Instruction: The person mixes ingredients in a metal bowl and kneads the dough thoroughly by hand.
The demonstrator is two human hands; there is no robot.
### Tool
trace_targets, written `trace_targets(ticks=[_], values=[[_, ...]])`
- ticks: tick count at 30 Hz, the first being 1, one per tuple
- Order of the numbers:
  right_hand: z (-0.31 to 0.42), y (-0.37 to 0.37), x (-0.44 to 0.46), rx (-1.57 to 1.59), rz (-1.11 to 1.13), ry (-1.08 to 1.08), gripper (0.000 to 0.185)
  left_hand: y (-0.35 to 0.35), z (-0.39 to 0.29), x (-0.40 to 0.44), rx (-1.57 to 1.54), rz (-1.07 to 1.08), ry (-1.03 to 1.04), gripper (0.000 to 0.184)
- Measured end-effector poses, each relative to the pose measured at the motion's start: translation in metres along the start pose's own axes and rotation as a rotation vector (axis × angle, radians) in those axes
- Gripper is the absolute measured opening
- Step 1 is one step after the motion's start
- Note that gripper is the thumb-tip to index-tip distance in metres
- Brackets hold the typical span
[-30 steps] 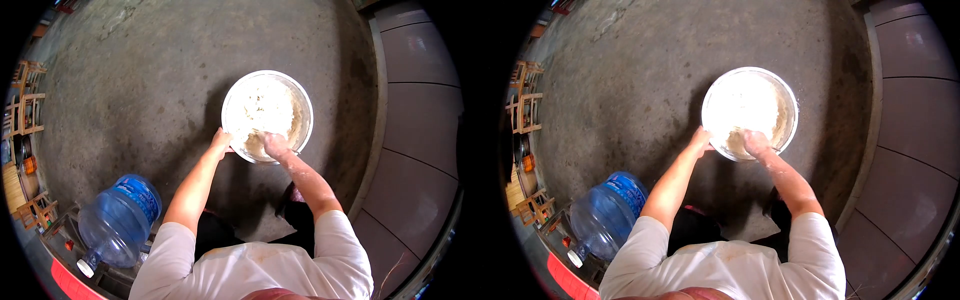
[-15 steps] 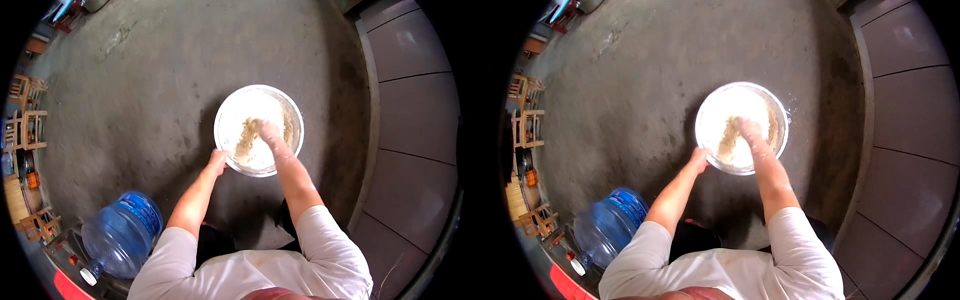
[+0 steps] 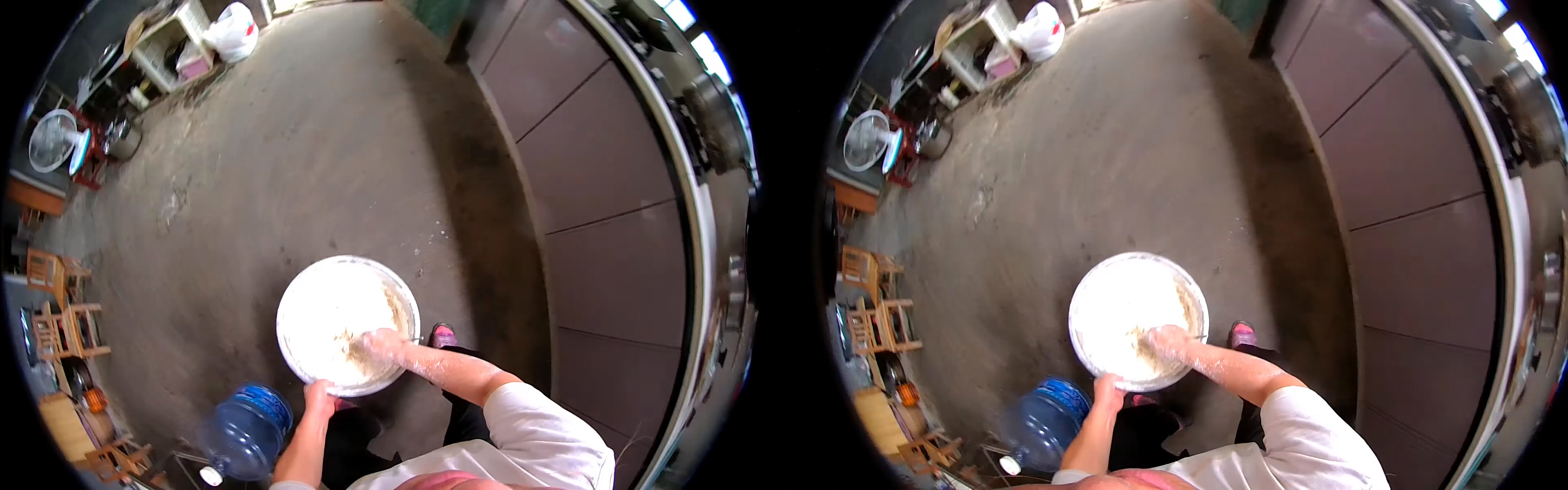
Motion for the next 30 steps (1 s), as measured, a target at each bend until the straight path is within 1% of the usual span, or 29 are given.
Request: trace_targets(ticks=[1,2,3,4,6,7,8,9,10,11,14,15,16,17,18,19,20,21,22,23,24,26,28,30], values=[[0.017,-0.014,-0.018,-0.027,-0.013,-0.022,0.023,0.003,-0.008,-0.028,0.010,-0.019,0.009,0.049],[0.042,-0.045,-0.040,0.011,0.034,0.047,0.023,0.010,-0.019,-0.056,0.026,-0.042,0.002,0.048],[0.022,-0.048,-0.022,0.002,0.007,-0.052,0.022,0.020,-0.028,-0.051,0.010,-0.053,-0.001,0.049],[0.021,-0.050,-0.022,-0.026,-0.039,-0.131,0.023,0.027,-0.039,-0.062,0.025,-0.065,0.019,0.050],[0.037,-0.079,-0.039,0.011,0.012,-0.062,0.026,0.044,-0.060,-0.091,0.044,-0.090,0.030,0.054],[0.041,-0.085,-0.045,0.097,-0.061,-0.033,0.028,0.043,-0.070,-0.093,0.087,-0.091,-0.008,0.054],[0.048,-0.104,-0.054,0.106,-0.121,-0.007,0.028,0.038,-0.079,-0.092,0.118,-0.044,-0.022,0.054],[0.060,-0.122,-0.064,0.122,-0.104,0.040,0.028,0.042,-0.090,-0.092,0.153,0.001,0.020,0.053],[0.071,-0.135,-0.083,0.125,-0.112,0.087,0.027,0.049,-0.102,-0.096,0.169,0.089,0.058,0.048],[0.064,-0.115,-0.078,0.165,-0.319,0.039,0.026,0.061,-0.121,-0.107,0.261,0.113,0.078,0.046],[0.076,-0.107,-0.098,0.261,-0.583,0.154,0.024,0.105,-0.158,-0.124,0.486,0.234,0.113,0.038],[0.083,-0.106,-0.103,0.293,-0.588,0.267,0.022,0.112,-0.171,-0.119,0.672,0.263,0.096,0.034],[0.089,-0.102,-0.107,0.350,-0.638,0.335,0.022,0.120,-0.180,-0.117,0.730,0.349,0.120,0.032],[0.112,-0.117,-0.123,0.368,-0.694,0.408,0.022,0.143,-0.203,-0.140,0.863,0.399,0.083,0.032],[0.116,-0.119,-0.136,0.384,-0.721,0.450,0.022,0.154,-0.204,-0.140,0.911,0.436,0.099,0.031],[0.114,-0.112,-0.135,0.390,-0.794,0.475,0.022,0.166,-0.205,-0.140,0.957,0.473,0.118,0.030],[0.124,-0.108,-0.142,0.392,-0.874,0.500,0.022,0.169,-0.206,-0.133,0.940,0.538,0.182,0.029],[0.126,-0.104,-0.143,0.413,-0.940,0.533,0.023,0.177,-0.209,-0.118,1.035,0.599,0.168,0.035],[0.122,-0.096,-0.135,0.378,-0.919,0.615,0.021,0.184,-0.212,-0.102,1.122,0.665,0.155,0.041],[0.121,-0.092,-0.129,0.382,-0.947,0.649,0.020,0.193,-0.215,-0.093,1.214,0.659,0.131,0.042],[0.174,-0.138,-0.171,0.324,-0.928,0.731,0.019,0.211,-0.240,-0.145,1.194,0.739,0.078,0.032],[0.178,-0.141,-0.174,0.317,-0.928,0.811,0.020,0.229,-0.232,-0.128,1.090,0.863,-0.004,0.035],[0.201,-0.146,-0.165,0.290,-0.918,0.864,0.022,0.232,-0.242,-0.113,1.090,0.940,-0.108,0.040],[0.212,-0.148,-0.162,0.276,-0.998,1.001,0.018,0.241,-0.244,-0.118,1.132,0.976,-0.134,0.042]])
Point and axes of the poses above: each hand's wrist, its own x-axis towards the middle knuckle, its own y-axis out of the palm, z = x × y, the point moved 1 cm from there along x, towards the middle knuckle, and after that the axes turned 1 degree about y, right-handed, at the moved point
